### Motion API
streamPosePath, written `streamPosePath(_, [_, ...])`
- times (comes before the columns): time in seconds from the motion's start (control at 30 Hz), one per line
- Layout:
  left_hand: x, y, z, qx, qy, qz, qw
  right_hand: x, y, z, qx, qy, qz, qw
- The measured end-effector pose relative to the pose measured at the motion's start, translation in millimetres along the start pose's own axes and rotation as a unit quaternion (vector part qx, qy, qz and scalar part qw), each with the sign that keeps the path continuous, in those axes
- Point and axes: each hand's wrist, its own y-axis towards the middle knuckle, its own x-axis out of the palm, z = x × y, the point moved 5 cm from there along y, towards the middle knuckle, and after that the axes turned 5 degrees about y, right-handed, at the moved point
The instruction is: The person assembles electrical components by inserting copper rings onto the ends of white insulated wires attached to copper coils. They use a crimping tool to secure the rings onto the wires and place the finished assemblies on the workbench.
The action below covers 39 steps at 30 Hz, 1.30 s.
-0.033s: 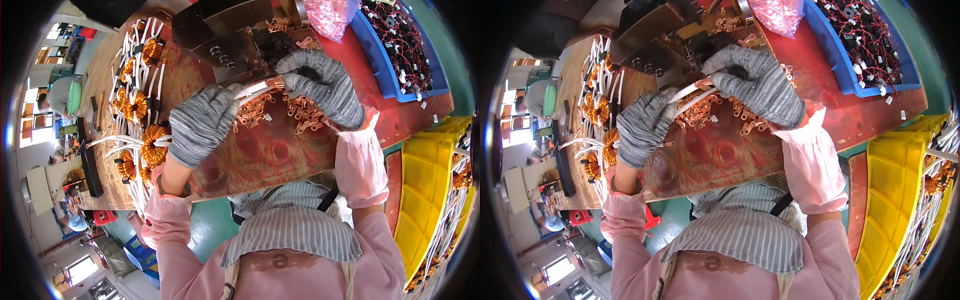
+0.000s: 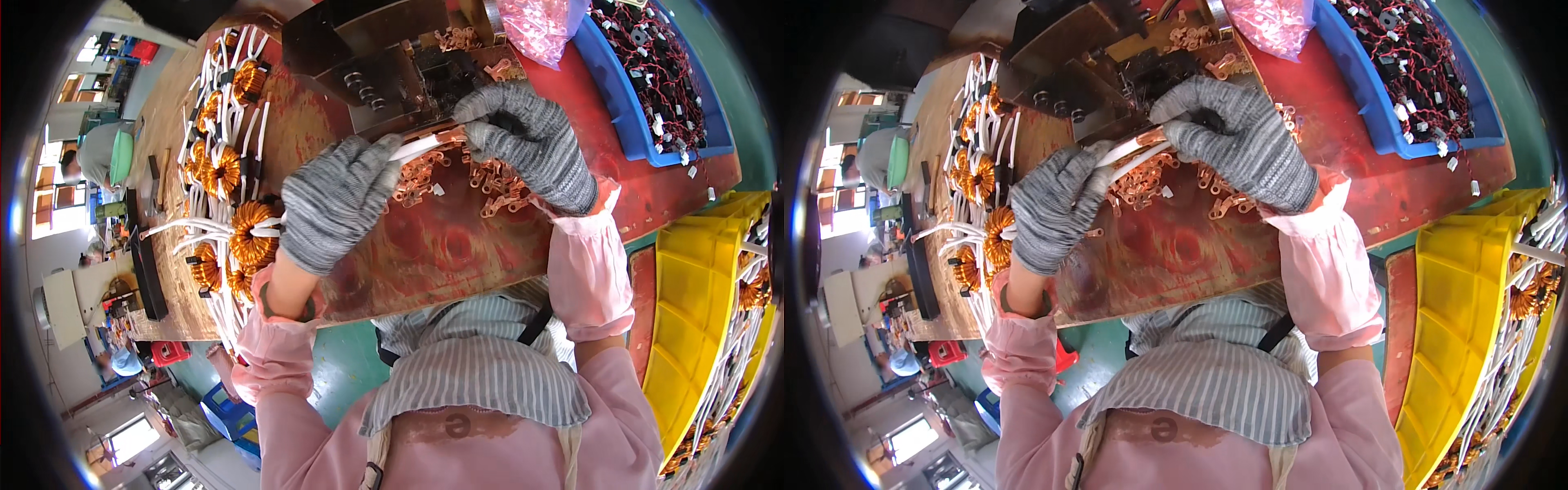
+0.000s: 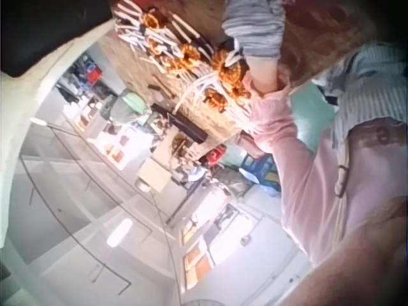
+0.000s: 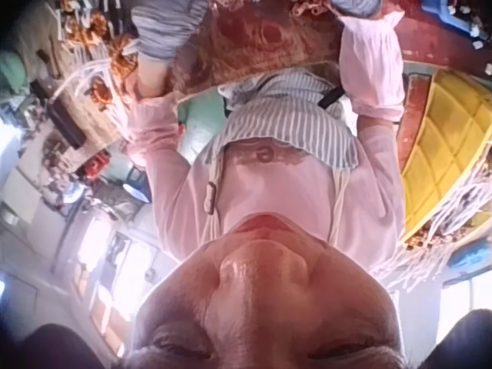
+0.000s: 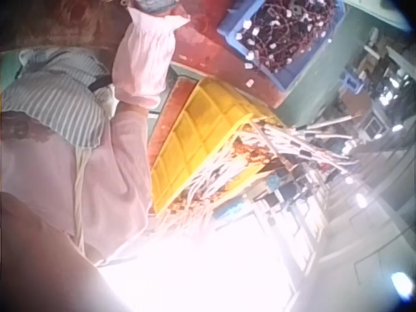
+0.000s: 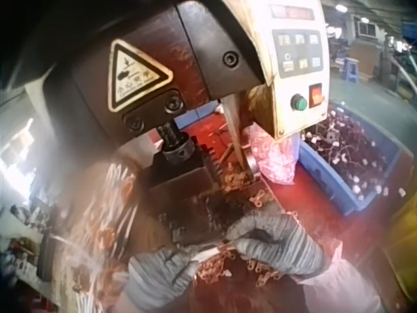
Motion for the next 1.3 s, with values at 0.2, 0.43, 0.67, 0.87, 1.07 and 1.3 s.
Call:
streamPosePath(0.2, [14, 9, 34, -0.012, -0.028, 0.028, 0.999, -2, -22, 11, 0.027, 0.023, 0.009, 0.999])
streamPosePath(0.43, [27, 2, 28, 0.04, -0.084, 0.028, 0.995, 1, -32, 21, 0.075, 0.046, 0.005, 0.996])
streamPosePath(0.67, [33, 1, 39, 0.035, 0.008, -0.049, 0.998, 0, -34, 23, 0.038, -0.082, 0.017, 0.996])
streamPosePath(0.87, [44, -10, 40, 0.082, 0.089, -0.033, 0.992, 20, -37, 14, -0.057, -0.225, 0.031, 0.972])
streamPosePath(1.07, [15, 8, 24, 0.041, -0.076, -0.076, 0.993, 4, -32, 15, -0.013, -0.108, 0.058, 0.992])
streamPosePath(1.3, [12, -4, -32, -0.082, -0.32, -0.222, 0.917, 9, -9, 8, -0.033, -0.058, 0.043, 0.997])
